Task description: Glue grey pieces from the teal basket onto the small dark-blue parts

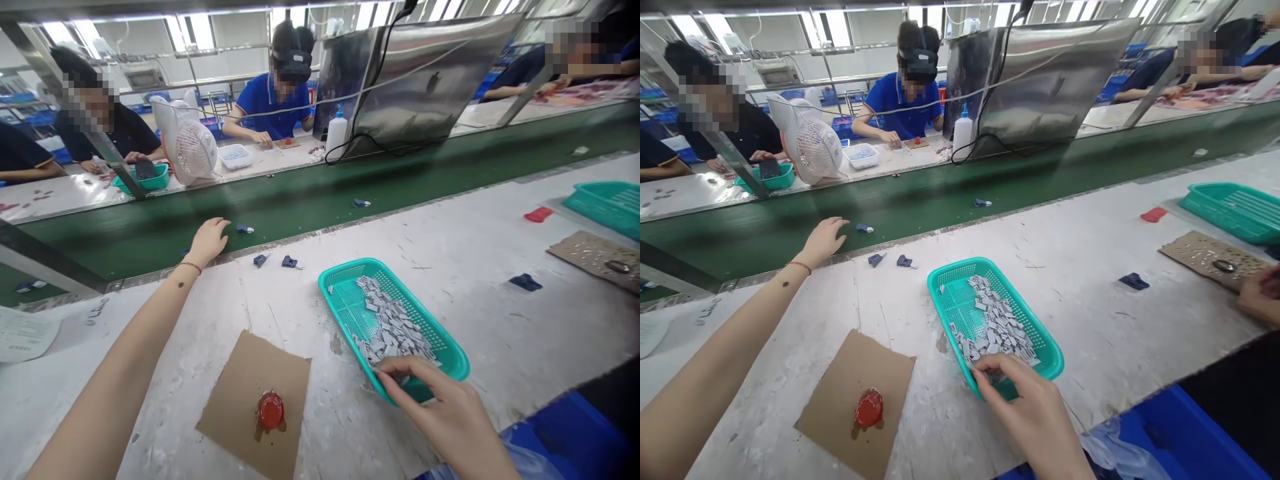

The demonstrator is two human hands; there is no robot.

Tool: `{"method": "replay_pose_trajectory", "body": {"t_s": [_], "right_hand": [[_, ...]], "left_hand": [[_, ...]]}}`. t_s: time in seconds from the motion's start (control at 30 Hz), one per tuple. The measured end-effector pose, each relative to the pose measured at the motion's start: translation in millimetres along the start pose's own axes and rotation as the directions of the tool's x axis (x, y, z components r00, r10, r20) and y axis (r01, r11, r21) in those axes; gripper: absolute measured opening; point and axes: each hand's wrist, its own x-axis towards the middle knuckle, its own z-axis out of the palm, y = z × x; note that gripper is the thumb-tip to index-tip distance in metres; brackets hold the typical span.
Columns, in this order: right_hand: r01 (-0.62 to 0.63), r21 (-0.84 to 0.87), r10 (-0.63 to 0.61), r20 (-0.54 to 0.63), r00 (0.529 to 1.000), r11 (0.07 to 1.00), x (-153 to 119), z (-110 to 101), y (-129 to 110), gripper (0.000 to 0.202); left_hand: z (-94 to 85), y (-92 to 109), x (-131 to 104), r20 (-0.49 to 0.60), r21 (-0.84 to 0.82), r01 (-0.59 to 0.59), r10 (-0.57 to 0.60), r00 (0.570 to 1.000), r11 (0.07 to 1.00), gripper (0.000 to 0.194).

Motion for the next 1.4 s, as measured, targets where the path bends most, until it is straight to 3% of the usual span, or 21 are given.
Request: {"method": "replay_pose_trajectory", "body": {"t_s": [0.1,0.23,0.37,0.5,0.6,0.7,0.77,0.97,1.1,1.27,1.4], "right_hand": [[0.025,-0.031,-0.025,-0.016,1.0,0.999,-5,-2,1,0.021],[0.051,-0.084,-0.049,0.021,0.999,0.995,-10,-7,5,0.021],[0.127,-0.09,-0.122,0.061,0.991,0.988,-9,-14,5,0.023],[0.198,-0.103,-0.189,0.092,0.978,0.975,-8,-20,2,0.026],[0.191,-0.138,-0.18,0.086,0.98,0.972,-7,-23,2,0.027],[0.177,-0.206,-0.179,0.006,0.984,0.962,-6,-19,-2,0.031],[0.2,-0.233,-0.21,-0.019,0.977,0.952,-6,-12,-10,0.032],[0.37,-0.058,-0.36,0.134,0.923,0.927,-8,32,-54,0.018],[0.461,0.071,-0.465,0.22,0.857,0.884,-13,64,-81,0.015],[0.494,0.092,-0.498,0.291,0.817,0.865,-16,84,-92,0.017],[0.498,0.073,-0.492,0.332,0.805,0.864,-17,88,-93,0.02]], "left_hand": [[13.2,17,12,0.026,-0.104,-0.021,0.024,0.999,0.994,0.036],[21.3,27,17,0.034,-0.312,0.091,-0.085,0.996,0.946,0.033],[10.3,32,-3,0.072,-0.605,0.208,-0.207,0.976,0.768,0.027],[-11.6,39,-61,0.193,-0.816,0.282,-0.221,0.956,0.504,0.035],[-25.2,43,-119,0.292,-0.876,0.348,-0.206,0.934,0.335,0.026],[-34.8,46,-175,0.371,-0.911,0.398,-0.204,0.906,0.107,0.016],[-40.6,46,-208,0.396,-0.911,0.411,-0.232,0.888,0.017,0.017],[-53.3,44,-289,0.352,-0.885,0.443,-0.415,0.839,0.145,0.022],[-51.9,44,-329,0.239,-0.9,0.389,-0.523,0.818,0.197,0.022],[-41.0,47,-351,0.186,-0.921,0.36,-0.639,0.746,0.151,0.025],[-28.4,58,-354,0.263,-0.918,0.387,-0.602,0.754,0.083,0.027]]}}
